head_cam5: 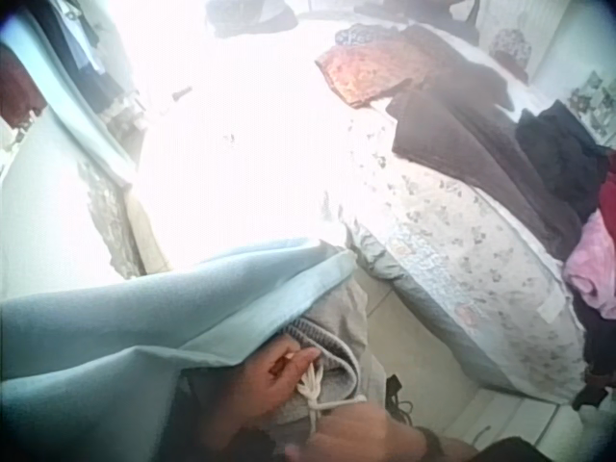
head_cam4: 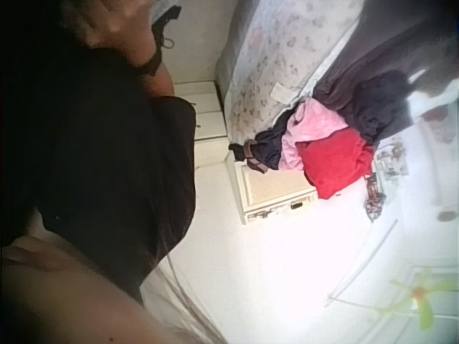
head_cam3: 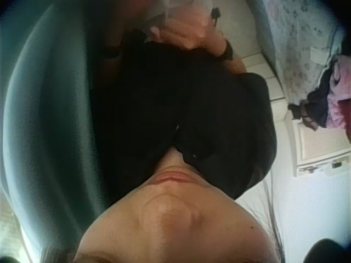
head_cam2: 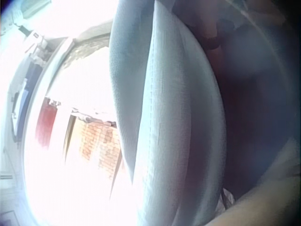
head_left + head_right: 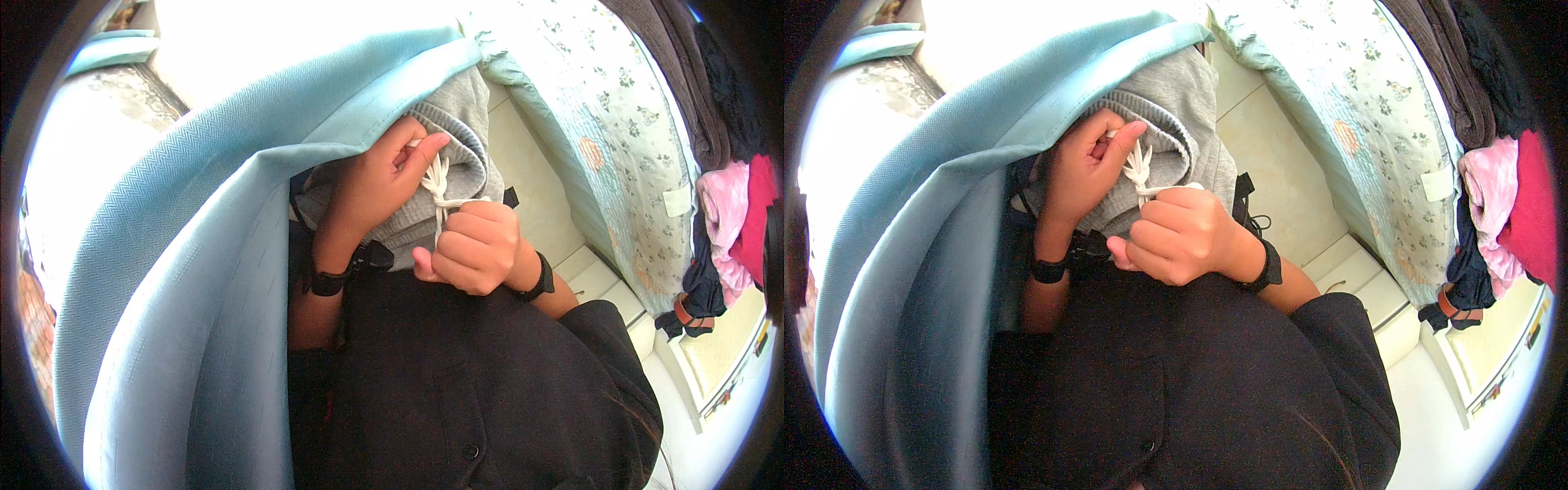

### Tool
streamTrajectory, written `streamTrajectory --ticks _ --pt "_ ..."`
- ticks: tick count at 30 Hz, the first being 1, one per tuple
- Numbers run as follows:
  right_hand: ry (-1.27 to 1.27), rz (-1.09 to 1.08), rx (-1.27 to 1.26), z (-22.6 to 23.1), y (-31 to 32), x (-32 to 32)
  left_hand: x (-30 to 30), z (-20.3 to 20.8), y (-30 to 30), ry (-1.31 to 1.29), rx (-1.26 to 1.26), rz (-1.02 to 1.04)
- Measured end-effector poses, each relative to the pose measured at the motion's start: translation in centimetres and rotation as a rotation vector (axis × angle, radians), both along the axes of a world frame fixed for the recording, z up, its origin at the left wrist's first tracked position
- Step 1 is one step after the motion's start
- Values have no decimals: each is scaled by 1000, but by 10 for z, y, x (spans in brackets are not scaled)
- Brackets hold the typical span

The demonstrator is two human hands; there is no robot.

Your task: The person smooths a towel on a desk, then moves to a bed to fold a floral garment and tie the drawstring of a pair of shorts.

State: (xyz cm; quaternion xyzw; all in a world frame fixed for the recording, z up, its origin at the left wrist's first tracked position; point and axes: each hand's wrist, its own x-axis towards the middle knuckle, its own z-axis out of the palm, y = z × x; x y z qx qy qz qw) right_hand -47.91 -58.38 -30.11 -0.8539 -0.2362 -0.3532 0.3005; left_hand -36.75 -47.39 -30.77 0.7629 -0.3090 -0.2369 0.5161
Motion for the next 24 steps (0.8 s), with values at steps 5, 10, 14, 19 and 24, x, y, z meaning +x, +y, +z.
streamTrajectory --ticks 5,10,14,19,24 --pt "17 55 -16 1 5 -2 -4 2 -4 -97 57 21" --pt "10 154 26 -1 14 1 -4 1 -2 -42 17 73" --pt "60 210 35 -1 24 1 -4 2 1 -21 34 77" --pt "126 234 46 -4 26 6 -3 -3 -1 -61 25 58" --pt "193 219 57 -9 19 11 0 -2 1 -106 2 60"
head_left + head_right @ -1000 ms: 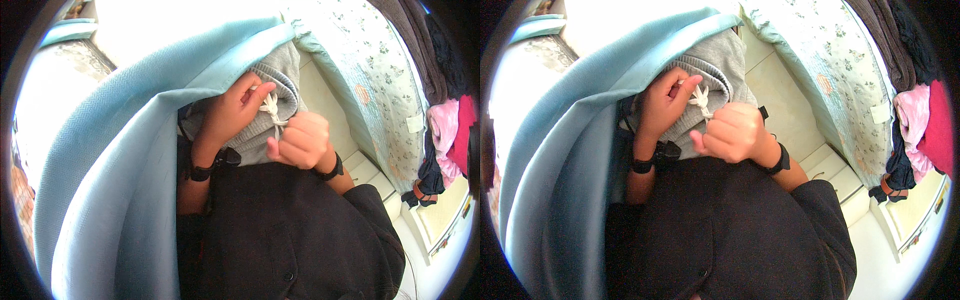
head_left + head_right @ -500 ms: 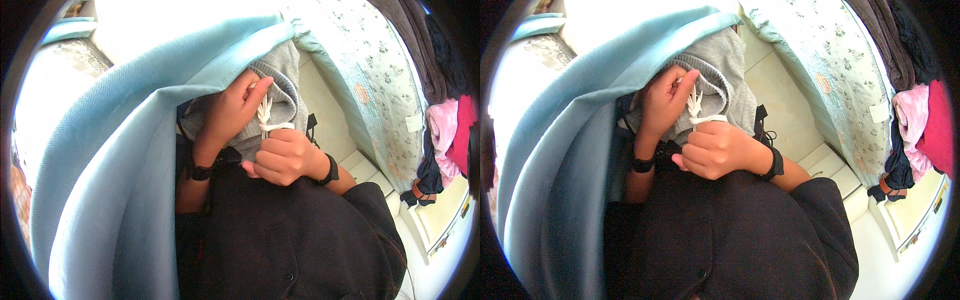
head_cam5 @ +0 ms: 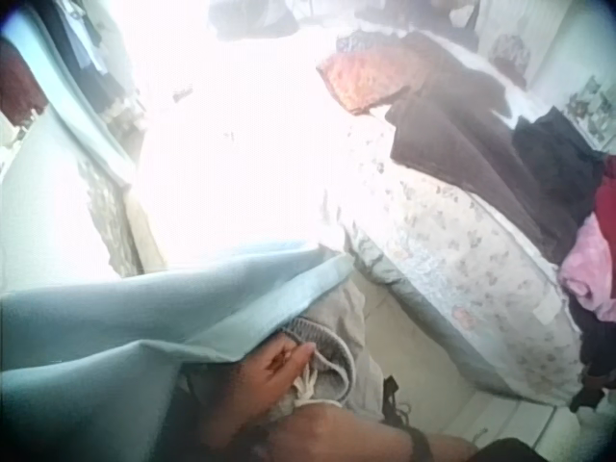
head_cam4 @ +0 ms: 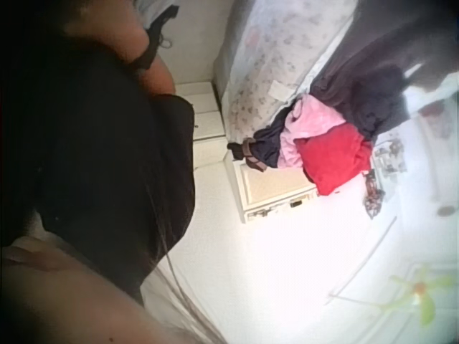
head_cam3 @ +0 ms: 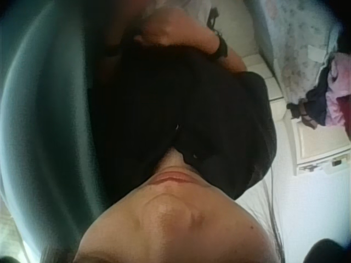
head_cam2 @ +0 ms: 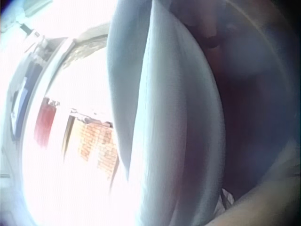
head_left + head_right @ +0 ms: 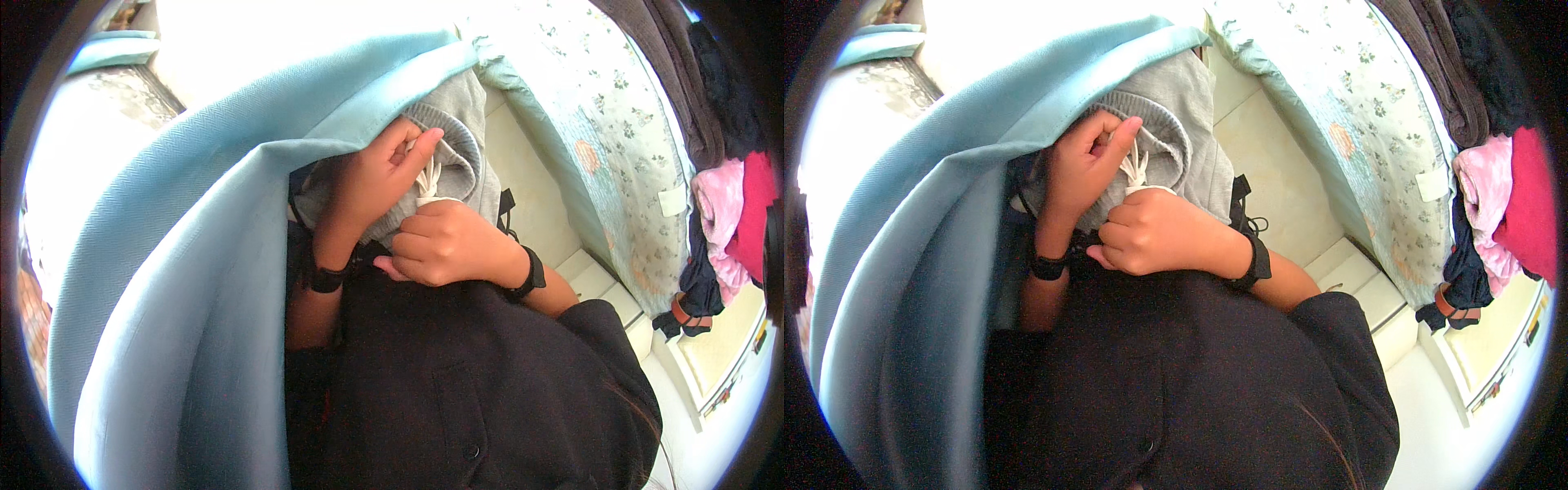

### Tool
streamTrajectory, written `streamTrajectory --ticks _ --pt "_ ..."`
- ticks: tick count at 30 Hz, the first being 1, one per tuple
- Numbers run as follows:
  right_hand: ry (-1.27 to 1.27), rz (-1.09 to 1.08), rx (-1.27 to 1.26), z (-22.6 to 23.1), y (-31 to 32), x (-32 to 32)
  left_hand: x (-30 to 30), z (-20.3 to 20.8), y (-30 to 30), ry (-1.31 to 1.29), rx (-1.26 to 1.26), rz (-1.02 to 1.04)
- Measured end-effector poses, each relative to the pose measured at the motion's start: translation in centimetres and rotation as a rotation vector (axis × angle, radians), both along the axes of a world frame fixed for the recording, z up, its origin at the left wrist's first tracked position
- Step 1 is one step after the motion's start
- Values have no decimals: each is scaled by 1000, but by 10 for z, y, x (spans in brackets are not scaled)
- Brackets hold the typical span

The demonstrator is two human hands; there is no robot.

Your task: The person smooths a towel on a desk, then moves to a bed to fold a floral garment and tie the drawstring of a pair of shorts.

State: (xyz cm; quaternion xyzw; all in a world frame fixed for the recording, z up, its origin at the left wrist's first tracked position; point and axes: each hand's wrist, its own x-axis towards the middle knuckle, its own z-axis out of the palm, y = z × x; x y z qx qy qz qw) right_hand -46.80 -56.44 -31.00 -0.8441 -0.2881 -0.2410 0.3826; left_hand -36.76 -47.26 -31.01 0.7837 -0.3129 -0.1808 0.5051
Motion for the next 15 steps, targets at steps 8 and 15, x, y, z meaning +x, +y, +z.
streamTrajectory --ticks 8,15 --pt "87 -411 223 27 -44 9 0 0 1 32 14 23" --pt "660 -707 141 19 -61 9 0 7 2 -68 30 -23"
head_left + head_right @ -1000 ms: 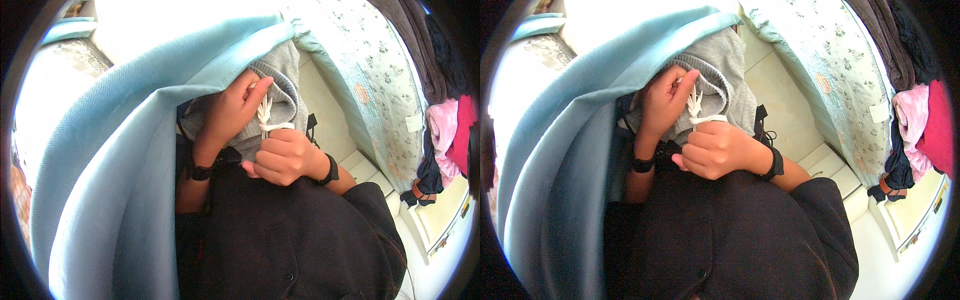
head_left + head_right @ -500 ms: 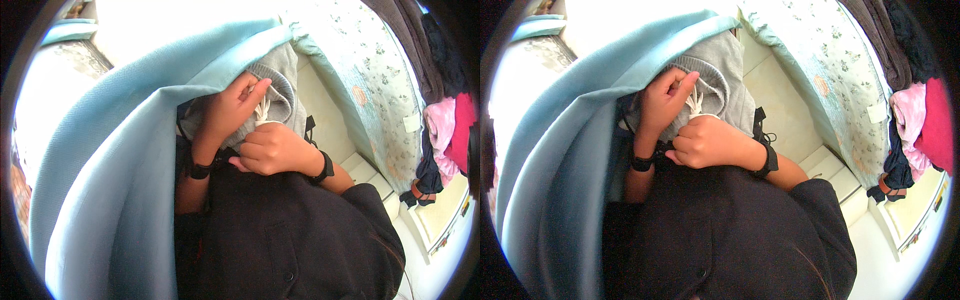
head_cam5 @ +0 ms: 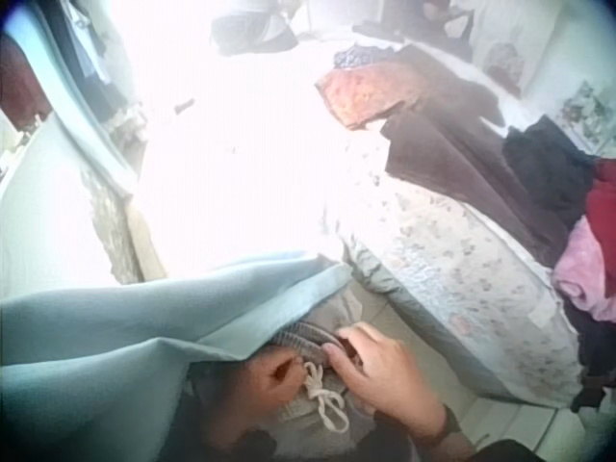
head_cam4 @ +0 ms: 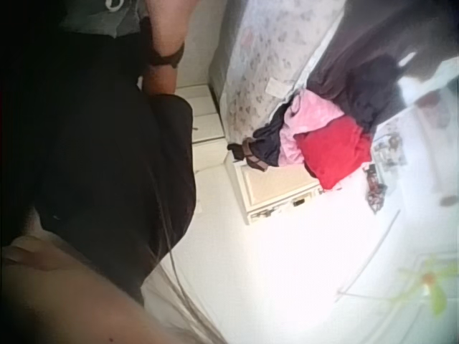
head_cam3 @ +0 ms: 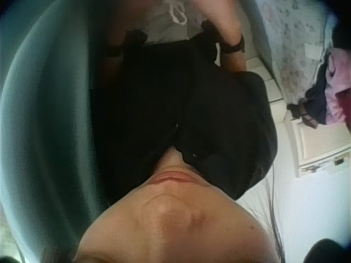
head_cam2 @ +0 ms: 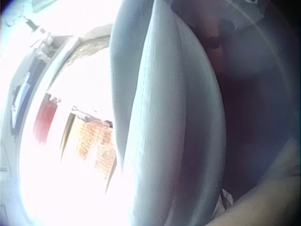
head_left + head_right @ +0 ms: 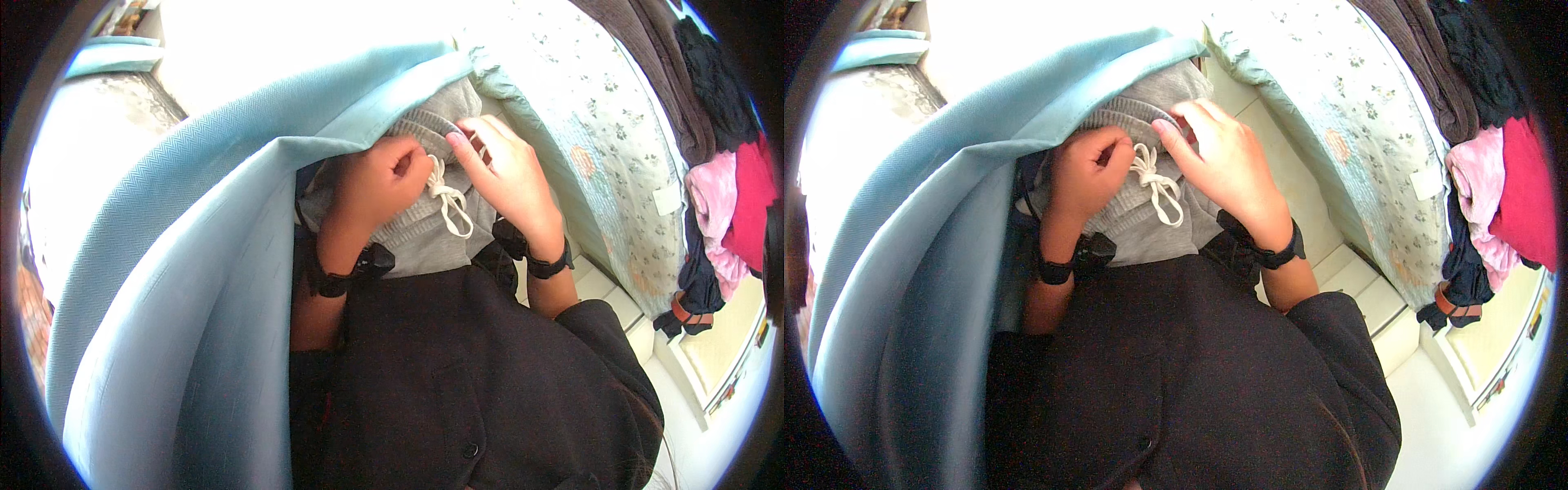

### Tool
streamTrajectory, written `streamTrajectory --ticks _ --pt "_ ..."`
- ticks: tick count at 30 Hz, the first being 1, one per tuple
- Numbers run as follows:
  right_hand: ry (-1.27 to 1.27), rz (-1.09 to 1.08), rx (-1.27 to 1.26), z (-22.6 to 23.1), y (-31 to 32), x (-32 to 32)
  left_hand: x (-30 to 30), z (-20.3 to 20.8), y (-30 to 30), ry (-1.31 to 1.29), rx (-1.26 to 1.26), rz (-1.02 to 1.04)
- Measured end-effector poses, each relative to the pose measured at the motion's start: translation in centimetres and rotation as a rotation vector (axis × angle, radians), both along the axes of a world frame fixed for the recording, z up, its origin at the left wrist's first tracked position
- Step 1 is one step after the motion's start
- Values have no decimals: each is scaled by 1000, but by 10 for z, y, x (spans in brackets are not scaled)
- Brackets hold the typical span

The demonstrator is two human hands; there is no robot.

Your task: The person smooths a towel on a desk, then moves to a bed to fold a floral garment and tie the drawstring of a pair of shorts.

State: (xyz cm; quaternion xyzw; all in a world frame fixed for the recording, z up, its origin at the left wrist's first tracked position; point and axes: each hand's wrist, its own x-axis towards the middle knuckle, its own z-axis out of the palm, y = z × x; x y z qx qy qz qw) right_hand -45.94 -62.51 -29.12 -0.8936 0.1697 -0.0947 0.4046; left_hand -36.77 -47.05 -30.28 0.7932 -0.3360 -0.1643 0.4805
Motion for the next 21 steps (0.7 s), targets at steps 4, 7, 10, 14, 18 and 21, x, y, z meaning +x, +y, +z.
streamTrajectory --ticks 4,7,10,14,18,21 --pt "102 56 91 -5 -2 -10 -7 15 0 -105 106 -25" --pt "159 38 239 -7 -6 -14 -18 20 4 -179 169 100" --pt "234 41 291 -3 -6 -14 -20 24 12 -4 230 180" --pt "249 15 350 2 2 -14 -16 32 17 327 217 195" --pt "121 12 567 2 29 -12 -15 21 20 403 274 71" --pt "114 -20 513 -2 34 -12 -13 -2 25 485 131 52"
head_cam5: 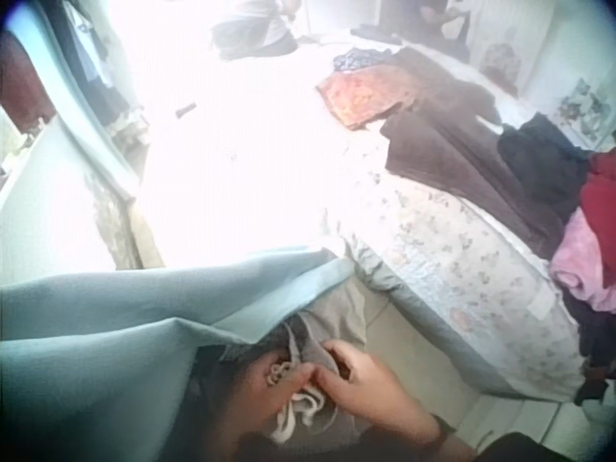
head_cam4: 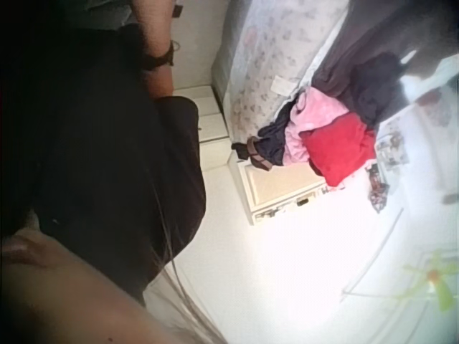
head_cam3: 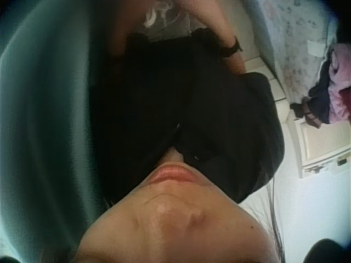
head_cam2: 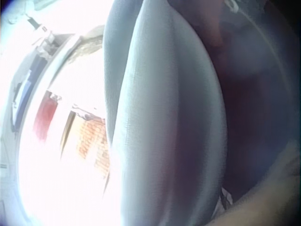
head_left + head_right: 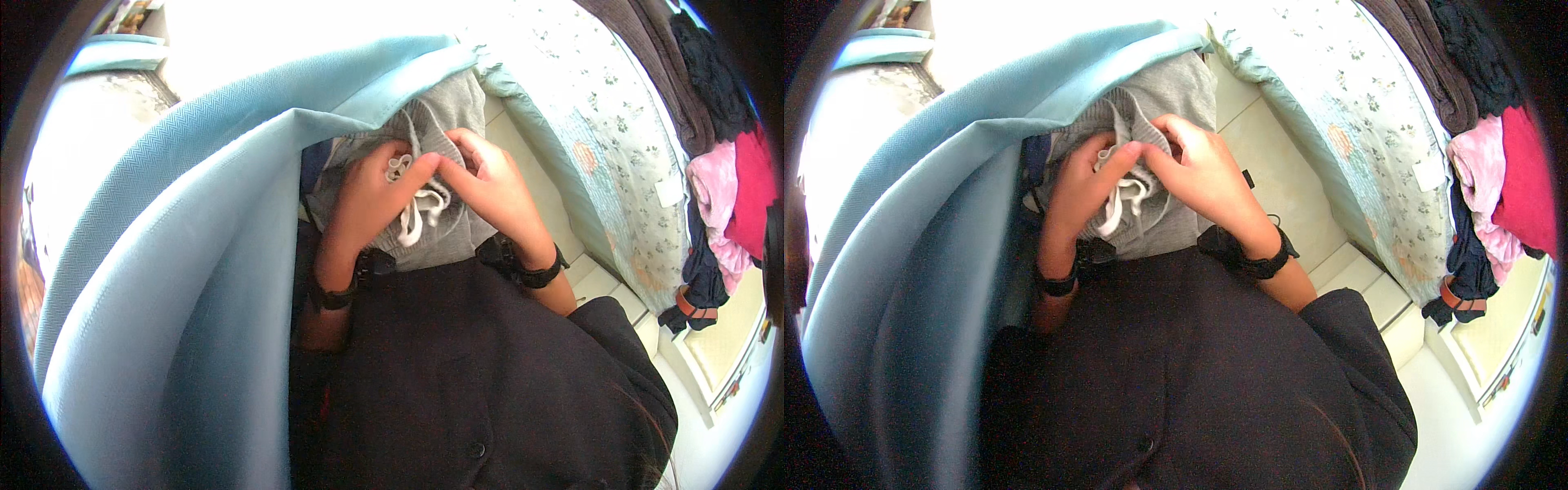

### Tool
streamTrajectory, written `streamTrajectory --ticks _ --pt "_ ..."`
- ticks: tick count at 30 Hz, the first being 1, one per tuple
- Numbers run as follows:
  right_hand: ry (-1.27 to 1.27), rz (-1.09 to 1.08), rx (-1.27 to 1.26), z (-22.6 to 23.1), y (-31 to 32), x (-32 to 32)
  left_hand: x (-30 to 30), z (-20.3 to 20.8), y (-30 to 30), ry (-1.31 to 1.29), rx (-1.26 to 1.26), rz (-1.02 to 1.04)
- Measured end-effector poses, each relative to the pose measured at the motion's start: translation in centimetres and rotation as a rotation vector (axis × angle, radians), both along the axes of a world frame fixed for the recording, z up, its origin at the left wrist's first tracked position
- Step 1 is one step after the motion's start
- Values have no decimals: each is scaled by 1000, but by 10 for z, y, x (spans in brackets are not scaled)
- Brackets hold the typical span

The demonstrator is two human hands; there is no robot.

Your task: The person smooths a towel on a desk, then moves to a bed to fold a floral garment and tie the drawstring of a pair of shorts.

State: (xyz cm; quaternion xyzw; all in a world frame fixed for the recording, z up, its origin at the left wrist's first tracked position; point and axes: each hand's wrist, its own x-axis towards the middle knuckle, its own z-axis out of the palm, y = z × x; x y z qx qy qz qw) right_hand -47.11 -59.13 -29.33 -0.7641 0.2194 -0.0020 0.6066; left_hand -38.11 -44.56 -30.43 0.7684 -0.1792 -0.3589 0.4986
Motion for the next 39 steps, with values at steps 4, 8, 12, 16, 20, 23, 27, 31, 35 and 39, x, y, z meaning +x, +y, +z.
streamTrajectory --ticks 4,8,12,16,20,23,27,31,35,39 --pt "-104 -69 199 -30 7 7 9 -3 12 256 -202 69" --pt "-71 -181 473 -31 8 14 19 2 12 328 -61 77" --pt "-134 -279 601 -47 17 18 23 2 14 431 -151 71" --pt "-236 -323 637 -57 22 23 23 -6 19 483 -160 40" --pt "-253 -377 640 -60 22 21 23 -1 15 484 -143 32" --pt "-213 -403 619 -58 18 19 25 -7 12 474 -140 -15" --pt "-185 -480 667 -52 19 18 32 -15 15 511 50 -98" --pt "-195 -524 765 -44 22 23 39 -14 19 498 195 -26" --pt "-218 -497 702 -49 22 23 42 -34 24 128 34 -174" --pt "-151 -503 749 -44 10 21 36 -34 24 273 -65 -124"
